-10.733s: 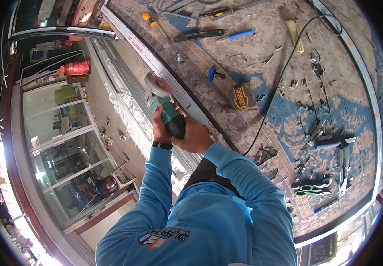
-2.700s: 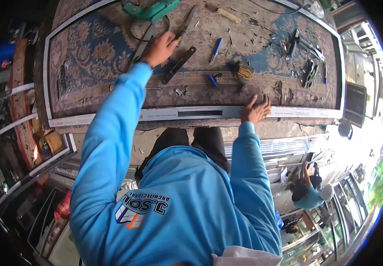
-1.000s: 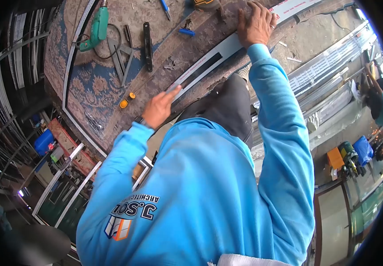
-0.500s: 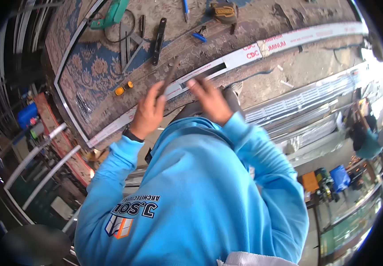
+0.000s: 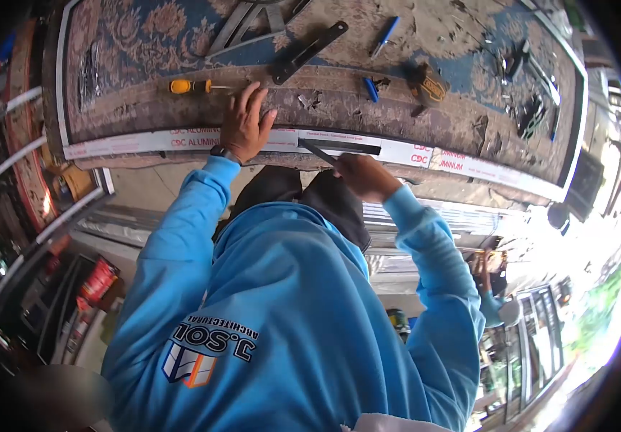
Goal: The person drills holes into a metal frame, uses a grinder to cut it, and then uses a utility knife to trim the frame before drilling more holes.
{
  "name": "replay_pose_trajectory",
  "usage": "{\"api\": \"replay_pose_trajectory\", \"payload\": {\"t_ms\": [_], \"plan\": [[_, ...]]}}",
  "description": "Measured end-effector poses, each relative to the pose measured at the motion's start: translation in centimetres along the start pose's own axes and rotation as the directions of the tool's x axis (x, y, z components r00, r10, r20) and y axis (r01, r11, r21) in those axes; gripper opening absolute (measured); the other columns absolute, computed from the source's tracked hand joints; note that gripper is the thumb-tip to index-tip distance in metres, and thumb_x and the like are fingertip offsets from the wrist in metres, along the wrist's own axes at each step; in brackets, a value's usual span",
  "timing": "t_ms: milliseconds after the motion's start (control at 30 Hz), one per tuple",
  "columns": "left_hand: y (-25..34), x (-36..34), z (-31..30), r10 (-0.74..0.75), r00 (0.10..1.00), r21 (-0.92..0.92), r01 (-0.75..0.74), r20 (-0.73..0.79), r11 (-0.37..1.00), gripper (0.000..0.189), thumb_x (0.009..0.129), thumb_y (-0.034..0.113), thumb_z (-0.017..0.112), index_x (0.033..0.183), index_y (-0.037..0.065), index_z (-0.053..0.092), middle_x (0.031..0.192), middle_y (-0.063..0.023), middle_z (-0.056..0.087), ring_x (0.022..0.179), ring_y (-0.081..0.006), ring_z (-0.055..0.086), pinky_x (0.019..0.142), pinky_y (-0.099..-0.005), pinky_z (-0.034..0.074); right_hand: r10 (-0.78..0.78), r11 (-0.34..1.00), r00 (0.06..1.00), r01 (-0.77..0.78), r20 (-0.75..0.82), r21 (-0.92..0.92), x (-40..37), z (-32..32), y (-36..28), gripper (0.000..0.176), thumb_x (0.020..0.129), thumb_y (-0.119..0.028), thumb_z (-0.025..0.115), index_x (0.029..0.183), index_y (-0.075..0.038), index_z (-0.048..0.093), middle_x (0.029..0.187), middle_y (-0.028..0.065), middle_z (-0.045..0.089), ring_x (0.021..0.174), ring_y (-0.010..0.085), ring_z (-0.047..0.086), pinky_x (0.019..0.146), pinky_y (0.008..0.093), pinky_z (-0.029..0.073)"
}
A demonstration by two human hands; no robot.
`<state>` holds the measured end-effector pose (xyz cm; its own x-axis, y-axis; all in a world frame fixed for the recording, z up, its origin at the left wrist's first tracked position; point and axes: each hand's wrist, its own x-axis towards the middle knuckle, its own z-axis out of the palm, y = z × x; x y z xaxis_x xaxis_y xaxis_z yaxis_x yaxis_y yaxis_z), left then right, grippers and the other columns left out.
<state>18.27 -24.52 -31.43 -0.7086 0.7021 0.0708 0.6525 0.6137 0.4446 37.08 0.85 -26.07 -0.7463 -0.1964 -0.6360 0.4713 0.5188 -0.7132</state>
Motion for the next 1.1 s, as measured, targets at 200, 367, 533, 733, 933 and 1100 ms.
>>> {"api": "replay_pose_trajectory", "payload": {"t_ms": [200,367,533,733,933,1100], "plan": [[-0.3,-0.8,0.7,-0.028,1.000,0.033,0.027,0.006,0.999,0.046,0.102,0.028,0.061,0.143,0.007,0.056,0.150,-0.0137,0.051,0.125,-0.0401,0.053,0.108,-0.0525,0.044,0.007,0.996,0.990,0.006,0.143,-0.088,3.5,-3.0,-2.5,0.031,0.106,-0.027,0.051,0.107,-0.001,0.069,0.104,0.0252,0.072,0.100,0.0464,0.067,0.090,0.0530,0.052],[-0.5,-0.9,0.6,-0.051,0.999,-0.004,0.051,0.020,0.999,0.044,0.104,0.024,0.059,0.144,0.007,0.055,0.150,-0.0134,0.052,0.123,-0.0398,0.054,0.109,-0.0536,0.044,-0.114,0.977,0.984,0.135,0.134,-0.164,2.9,-2.8,1.1,0.028,0.106,-0.028,0.056,0.110,-0.002,0.067,0.095,0.0259,0.070,0.089,0.0474,0.068,0.078,0.0511,0.053],[-0.7,-0.9,1.0,-0.055,0.998,0.064,0.055,0.006,0.996,0.041,0.104,0.024,0.057,0.143,0.008,0.055,0.150,-0.0121,0.052,0.127,-0.0365,0.052,0.109,-0.0520,0.045,-0.033,0.991,0.976,0.060,0.214,-0.121,2.4,-5.1,-1.3,0.030,0.106,-0.029,0.054,0.112,-0.002,0.068,0.098,0.0271,0.071,0.093,0.0494,0.068,0.081,0.0539,0.054],[-0.8,-0.8,1.0,-0.046,0.999,0.088,0.046,-0.009,0.995,0.042,0.104,0.022,0.057,0.144,0.009,0.055,0.151,-0.0106,0.052,0.127,-0.0353,0.053,0.109,-0.0519,0.045,-0.096,0.979,0.976,0.128,0.196,-0.159,3.8,-4.0,-1.0,0.028,0.106,-0.026,0.056,0.110,-0.002,0.067,0.099,0.0295,0.070,0.091,0.0487,0.069,0.080,0.0540,0.053],[-1.1,-0.4,0.5,-0.051,0.999,0.092,0.051,0.001,0.994,0.043,0.104,0.020,0.057,0.145,0.009,0.054,0.151,-0.0109,0.052,0.127,-0.0357,0.053,0.110,-0.0522,0.044,-0.087,0.988,0.976,0.111,0.202,-0.111,4.1,-4.8,-0.2,0.029,0.105,-0.027,0.055,0.105,-0.001,0.067,0.091,0.0309,0.068,0.090,0.0516,0.067,0.080,0.0550,0.051],[-0.7,-0.8,0.9,-0.057,0.998,0.073,0.057,-0.002,0.996,0.044,0.104,0.020,0.057,0.146,0.009,0.053,0.151,-0.0110,0.052,0.129,-0.0362,0.052,0.112,-0.0534,0.042,-0.043,0.991,0.983,0.064,0.179,-0.114,4.8,-3.3,-1.1,0.029,0.107,-0.027,0.055,0.103,0.000,0.067,0.086,0.0251,0.068,0.083,0.0452,0.068,0.077,0.0513,0.051]]}}
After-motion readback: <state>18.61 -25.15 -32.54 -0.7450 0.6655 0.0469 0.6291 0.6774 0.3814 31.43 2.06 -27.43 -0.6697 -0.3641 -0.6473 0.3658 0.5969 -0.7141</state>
